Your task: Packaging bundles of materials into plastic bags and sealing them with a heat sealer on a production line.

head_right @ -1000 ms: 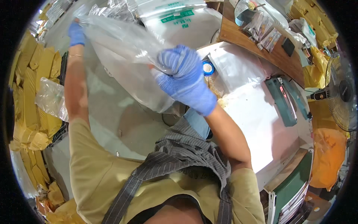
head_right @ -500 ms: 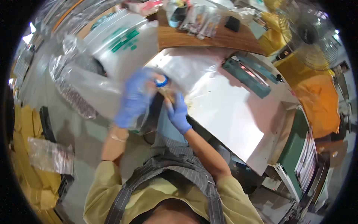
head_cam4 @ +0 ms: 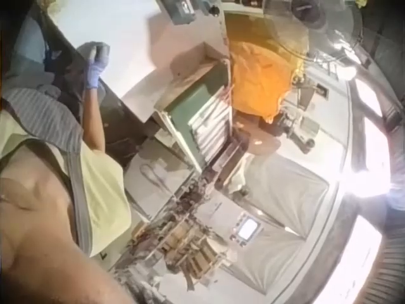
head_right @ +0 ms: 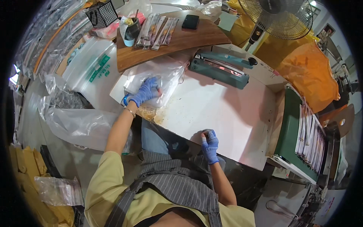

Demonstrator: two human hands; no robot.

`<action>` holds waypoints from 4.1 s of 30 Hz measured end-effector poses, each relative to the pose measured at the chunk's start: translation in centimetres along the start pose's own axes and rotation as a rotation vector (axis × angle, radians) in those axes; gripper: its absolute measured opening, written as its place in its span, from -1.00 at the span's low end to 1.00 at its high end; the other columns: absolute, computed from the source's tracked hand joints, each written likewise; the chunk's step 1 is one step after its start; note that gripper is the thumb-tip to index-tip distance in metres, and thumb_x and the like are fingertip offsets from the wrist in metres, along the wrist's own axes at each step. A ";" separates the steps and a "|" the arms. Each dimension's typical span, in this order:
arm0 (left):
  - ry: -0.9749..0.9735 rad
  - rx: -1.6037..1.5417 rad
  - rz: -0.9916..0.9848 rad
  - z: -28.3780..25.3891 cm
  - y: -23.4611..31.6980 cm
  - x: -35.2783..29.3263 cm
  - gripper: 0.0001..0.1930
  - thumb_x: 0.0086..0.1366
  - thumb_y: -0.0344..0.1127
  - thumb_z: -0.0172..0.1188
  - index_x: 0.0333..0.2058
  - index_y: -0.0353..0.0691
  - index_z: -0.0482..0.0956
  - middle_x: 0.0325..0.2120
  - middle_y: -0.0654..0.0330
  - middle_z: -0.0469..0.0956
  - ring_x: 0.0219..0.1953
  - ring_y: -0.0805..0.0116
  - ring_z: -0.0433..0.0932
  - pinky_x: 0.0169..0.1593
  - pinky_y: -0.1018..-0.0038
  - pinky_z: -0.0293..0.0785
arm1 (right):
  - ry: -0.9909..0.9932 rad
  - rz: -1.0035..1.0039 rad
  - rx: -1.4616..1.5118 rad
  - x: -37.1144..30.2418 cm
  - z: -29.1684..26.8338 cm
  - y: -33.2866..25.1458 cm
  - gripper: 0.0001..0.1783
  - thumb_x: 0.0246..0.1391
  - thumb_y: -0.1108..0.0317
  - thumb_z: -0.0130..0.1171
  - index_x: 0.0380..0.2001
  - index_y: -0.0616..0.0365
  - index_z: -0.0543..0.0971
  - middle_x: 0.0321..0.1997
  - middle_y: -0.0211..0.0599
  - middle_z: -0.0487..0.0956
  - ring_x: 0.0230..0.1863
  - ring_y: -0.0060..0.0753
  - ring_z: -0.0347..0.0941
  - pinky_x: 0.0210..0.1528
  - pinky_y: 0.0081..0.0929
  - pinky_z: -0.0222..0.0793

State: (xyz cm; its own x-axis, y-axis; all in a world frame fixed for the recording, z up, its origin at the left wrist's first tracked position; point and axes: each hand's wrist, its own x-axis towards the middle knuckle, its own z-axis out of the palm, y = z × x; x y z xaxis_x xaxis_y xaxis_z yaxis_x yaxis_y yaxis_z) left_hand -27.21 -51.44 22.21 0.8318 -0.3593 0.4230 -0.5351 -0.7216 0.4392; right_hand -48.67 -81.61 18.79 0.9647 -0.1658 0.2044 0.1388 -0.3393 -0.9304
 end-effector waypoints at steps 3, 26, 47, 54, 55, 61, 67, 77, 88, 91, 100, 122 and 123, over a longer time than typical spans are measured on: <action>0.044 -0.279 -0.191 -0.4 2.1 0.4 -0.62 -0.02 -0.30 0.22 -0.17 -0.22 0.44 -0.30 0.10 0.49 -0.32 0.20 0.45 -0.13 0.43 0.38 | -0.102 0.088 0.109 3.3 3.2 -1.8 -0.85 -0.05 0.43 0.11 -0.38 0.24 0.44 -0.42 -0.27 0.43 -0.40 -0.44 0.37 -0.30 -0.55 0.31; -0.150 0.198 0.055 1.1 11.4 -2.7 -0.43 0.03 -0.40 -0.10 0.11 -0.13 0.20 0.03 0.08 0.32 -0.54 0.07 0.53 -0.43 0.19 0.44 | 0.088 -0.472 -0.433 10.5 7.1 -9.0 -0.23 -0.49 0.29 0.26 -0.07 0.26 0.24 0.13 0.05 0.16 0.13 0.11 0.07 0.14 -0.15 0.03; -0.196 -0.471 0.195 23.1 27.4 5.7 -0.44 0.14 -0.25 0.11 0.06 -0.41 0.20 0.09 -0.06 0.19 0.11 0.09 0.22 0.15 0.39 0.12 | 0.590 0.222 -0.351 -10.5 -18.3 6.3 -0.70 -0.25 0.39 0.16 -0.33 0.15 0.47 -0.13 -0.10 0.41 -0.11 -0.12 0.38 -0.13 -0.33 0.33; -0.229 -0.366 0.070 28.0 36.3 8.7 -0.40 0.19 0.02 -0.04 0.11 -0.25 0.19 0.13 0.00 0.14 0.16 0.08 0.10 0.21 0.34 0.02 | 0.537 -0.447 -0.510 -5.0 -34.1 -7.1 -0.58 -0.17 0.46 0.15 -0.13 0.16 0.42 -0.13 -0.14 0.46 -0.14 -0.08 0.40 -0.07 -0.30 0.30; -0.234 -0.359 0.073 28.8 36.4 8.7 -0.40 0.19 0.02 -0.04 0.11 -0.25 0.19 0.13 0.00 0.14 0.16 0.08 0.10 0.21 0.34 0.02 | 0.663 -0.458 -0.671 -3.5 -37.9 -6.7 -0.59 -0.16 0.45 0.10 -0.13 0.16 0.42 -0.13 -0.11 0.46 -0.14 -0.08 0.41 -0.08 -0.31 0.30; -0.231 -0.284 0.236 29.5 41.2 9.3 -0.47 0.26 -0.05 -0.14 0.09 -0.29 0.23 0.12 0.01 0.15 0.15 0.09 0.12 0.19 0.34 0.03 | 1.195 0.259 -1.358 0.7 -68.8 8.6 -0.58 -0.06 0.12 0.07 -0.22 0.23 0.43 -0.20 0.04 0.43 -0.11 0.04 0.33 -0.02 -0.24 0.22; -0.273 -0.183 0.249 28.7 41.4 9.2 -0.49 0.26 -0.05 -0.18 0.05 -0.30 0.28 0.08 -0.05 0.20 0.11 0.04 0.17 0.15 0.31 0.08 | 1.081 1.259 -1.348 2.6 -76.2 9.0 -0.29 -0.07 -0.14 -0.10 0.08 0.11 0.28 0.24 -0.20 0.13 0.23 -0.22 0.05 0.18 -0.12 0.00; -0.270 -0.572 -0.002 29.9 43.2 8.4 -0.55 0.29 -0.19 -0.14 0.05 -0.39 0.25 0.08 0.05 0.23 0.11 0.25 0.22 0.15 0.43 0.13 | 0.727 0.754 -1.256 1.1 -78.5 11.8 -0.58 0.03 0.05 -0.15 -0.24 0.13 0.50 -0.17 0.04 0.47 -0.12 0.01 0.39 -0.07 -0.18 0.29; -0.459 -1.467 -0.844 30.4 44.2 14.4 -0.25 0.08 0.17 0.11 0.12 -0.18 0.16 -0.04 0.25 0.30 -0.12 0.40 0.29 -0.13 0.45 0.32 | 0.312 0.404 -1.079 9.5 -43.3 -3.5 -0.49 0.00 0.05 -0.08 -0.18 0.31 0.40 -0.32 0.10 0.46 -0.24 0.06 0.39 -0.17 -0.17 0.31; -0.377 -1.467 -0.375 32.2 37.8 16.0 0.05 -0.10 0.35 0.14 0.14 -0.41 0.03 0.09 0.06 0.17 0.09 0.22 0.17 0.14 0.41 0.09 | 0.335 0.188 -0.955 12.9 -34.1 -4.1 -0.31 0.00 -0.08 -0.10 0.01 0.31 0.28 -0.24 0.18 0.41 -0.20 0.12 0.37 -0.12 -0.11 0.29; -0.304 -1.245 -0.690 25.2 35.8 14.3 -0.01 -0.24 0.06 0.41 0.07 -0.44 0.13 -0.02 -0.05 0.29 0.00 0.16 0.32 0.03 0.38 0.29 | 0.350 0.698 -0.742 15.6 -26.1 5.7 -0.21 -0.06 -0.31 -0.13 -0.02 0.21 0.37 -0.02 0.02 0.41 -0.04 -0.12 0.39 -0.04 -0.27 0.29; -0.553 -1.448 0.164 8.1 33.2 10.8 0.50 -0.55 -0.05 0.56 0.22 -0.19 -0.48 0.23 0.08 -0.16 0.23 0.20 0.00 0.23 0.35 -0.06 | -0.007 -0.375 0.504 9.4 -20.9 -11.0 0.43 -0.65 0.22 0.55 0.25 0.08 -0.24 0.27 -0.21 0.02 0.24 -0.26 0.03 0.23 -0.34 -0.03; -0.446 -1.389 0.386 7.0 34.2 10.9 0.49 -0.54 -0.10 0.57 0.22 -0.16 -0.48 0.23 0.08 -0.13 0.22 0.22 0.03 0.23 0.35 -0.04 | -0.012 -0.392 0.503 9.5 -21.2 -11.2 0.43 -0.65 0.23 0.55 0.25 0.08 -0.24 0.26 -0.21 0.04 0.24 -0.26 0.04 0.23 -0.35 -0.03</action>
State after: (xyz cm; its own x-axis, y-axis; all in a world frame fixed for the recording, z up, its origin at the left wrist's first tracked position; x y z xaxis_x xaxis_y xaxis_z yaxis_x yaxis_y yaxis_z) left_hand -35.44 -84.18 36.31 0.4503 -0.7201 0.5280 -0.2227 0.4821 0.8474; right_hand -45.79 -99.04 37.62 0.8231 -0.1062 0.5579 0.5672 0.1046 -0.8169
